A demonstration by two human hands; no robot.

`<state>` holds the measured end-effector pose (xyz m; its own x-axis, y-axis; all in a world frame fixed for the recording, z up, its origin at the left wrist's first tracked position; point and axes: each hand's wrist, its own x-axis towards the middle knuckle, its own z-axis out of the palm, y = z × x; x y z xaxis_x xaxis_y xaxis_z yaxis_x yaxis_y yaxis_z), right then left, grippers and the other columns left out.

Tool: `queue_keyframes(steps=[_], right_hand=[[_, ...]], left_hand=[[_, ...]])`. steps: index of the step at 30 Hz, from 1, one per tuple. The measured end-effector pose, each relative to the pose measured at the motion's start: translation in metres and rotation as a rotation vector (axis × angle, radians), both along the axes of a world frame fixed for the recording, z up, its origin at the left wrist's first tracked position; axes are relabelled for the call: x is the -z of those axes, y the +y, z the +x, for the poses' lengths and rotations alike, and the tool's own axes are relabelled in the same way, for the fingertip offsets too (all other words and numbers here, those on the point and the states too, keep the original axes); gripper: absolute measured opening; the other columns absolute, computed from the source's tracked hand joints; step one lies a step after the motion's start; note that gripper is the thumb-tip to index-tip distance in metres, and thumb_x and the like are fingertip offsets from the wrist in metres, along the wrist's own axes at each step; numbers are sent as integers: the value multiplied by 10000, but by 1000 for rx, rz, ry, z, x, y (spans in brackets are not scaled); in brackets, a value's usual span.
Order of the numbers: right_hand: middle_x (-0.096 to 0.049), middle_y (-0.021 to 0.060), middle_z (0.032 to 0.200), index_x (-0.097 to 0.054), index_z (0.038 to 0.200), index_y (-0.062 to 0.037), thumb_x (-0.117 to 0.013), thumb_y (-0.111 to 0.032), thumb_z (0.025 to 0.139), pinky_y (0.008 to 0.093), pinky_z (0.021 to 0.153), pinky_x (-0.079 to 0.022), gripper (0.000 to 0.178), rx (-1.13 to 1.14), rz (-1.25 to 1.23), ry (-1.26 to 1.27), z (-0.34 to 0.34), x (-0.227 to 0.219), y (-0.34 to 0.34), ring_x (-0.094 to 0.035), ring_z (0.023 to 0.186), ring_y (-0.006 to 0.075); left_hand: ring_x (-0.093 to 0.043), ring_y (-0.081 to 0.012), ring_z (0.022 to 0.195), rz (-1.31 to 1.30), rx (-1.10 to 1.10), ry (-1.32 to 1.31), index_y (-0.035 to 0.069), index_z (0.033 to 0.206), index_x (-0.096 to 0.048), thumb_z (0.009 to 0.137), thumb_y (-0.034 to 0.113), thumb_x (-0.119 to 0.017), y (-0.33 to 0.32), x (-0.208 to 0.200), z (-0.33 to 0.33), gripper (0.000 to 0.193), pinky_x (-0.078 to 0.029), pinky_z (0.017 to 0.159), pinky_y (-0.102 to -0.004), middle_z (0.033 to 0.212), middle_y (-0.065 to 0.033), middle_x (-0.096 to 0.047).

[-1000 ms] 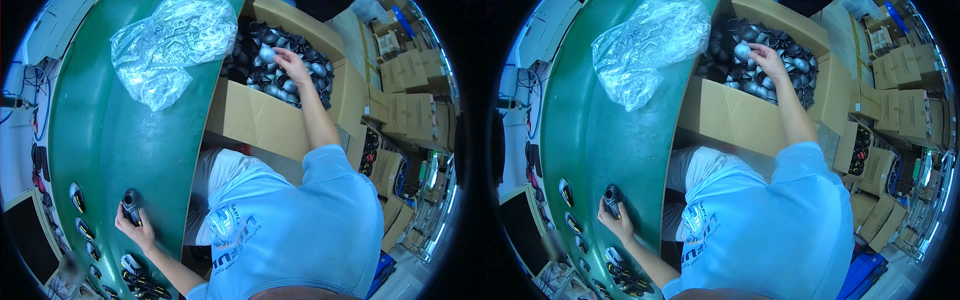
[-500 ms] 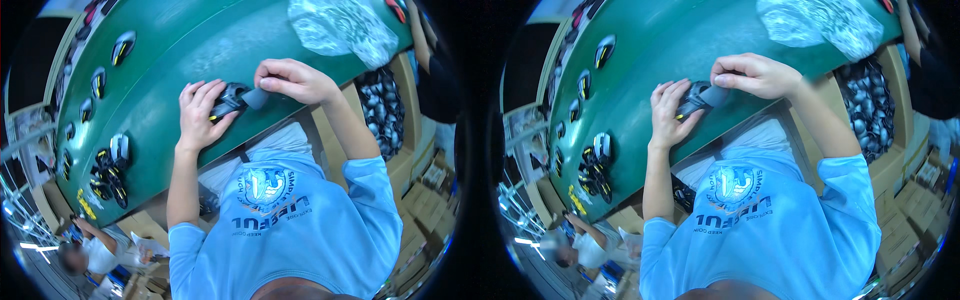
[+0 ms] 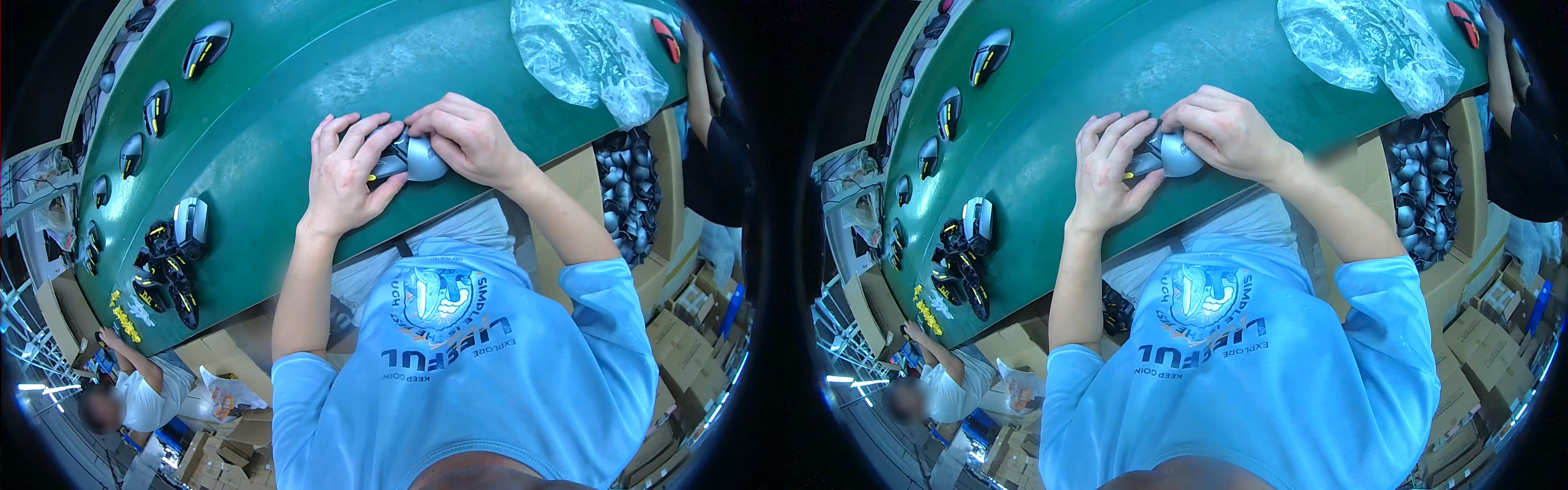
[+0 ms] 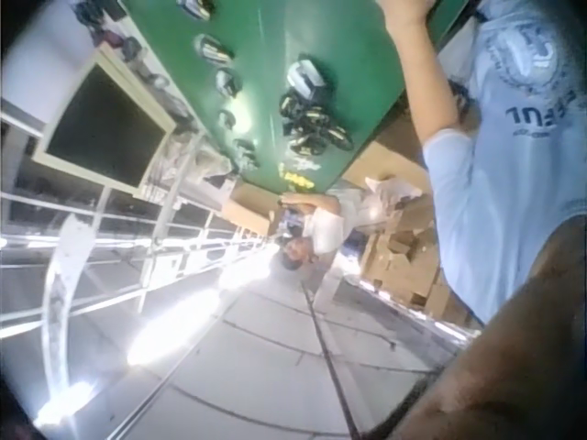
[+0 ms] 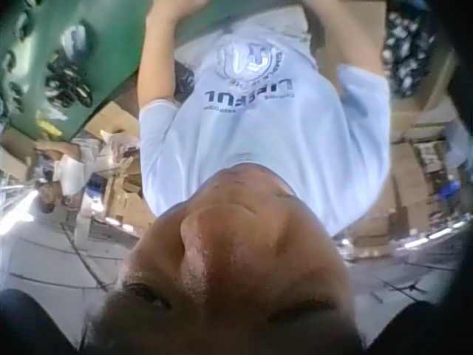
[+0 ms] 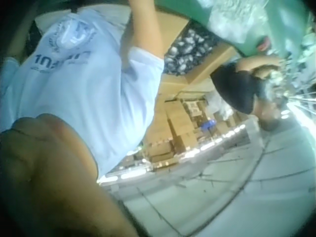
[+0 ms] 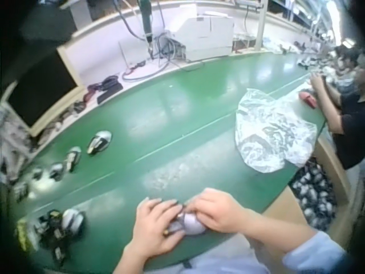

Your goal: Assembling the outer casing and internal components of computer mice at a factory workstation.

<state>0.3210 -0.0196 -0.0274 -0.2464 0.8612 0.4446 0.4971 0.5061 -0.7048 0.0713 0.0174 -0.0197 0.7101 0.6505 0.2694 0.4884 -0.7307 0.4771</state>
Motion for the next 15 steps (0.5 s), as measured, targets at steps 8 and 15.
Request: queue_keyframes(steps=[8,15], right_hand=[[-749,142,1068,-753,1089,-85,-681,-81,848,462,913,-581,251,108,38,-43,-8,15,-2,-709,1025,358],[-633,18,835,-648,864,-151,-687,-270,896,377,673,-505,129,364,296,-254,-38,19,-21,-658,778,213]], left_hand=[[-532,-434,1344,52,47,52,68,1435,-632,849,466,-790,5,-7,13,726,-354,1189,-566,1463,-206,-615],[-541,-409,1370,184,65,100,-10,1495,-562,983,294,-659,2,7,3,603,-348,1198,-525,1496,-214,-608]])
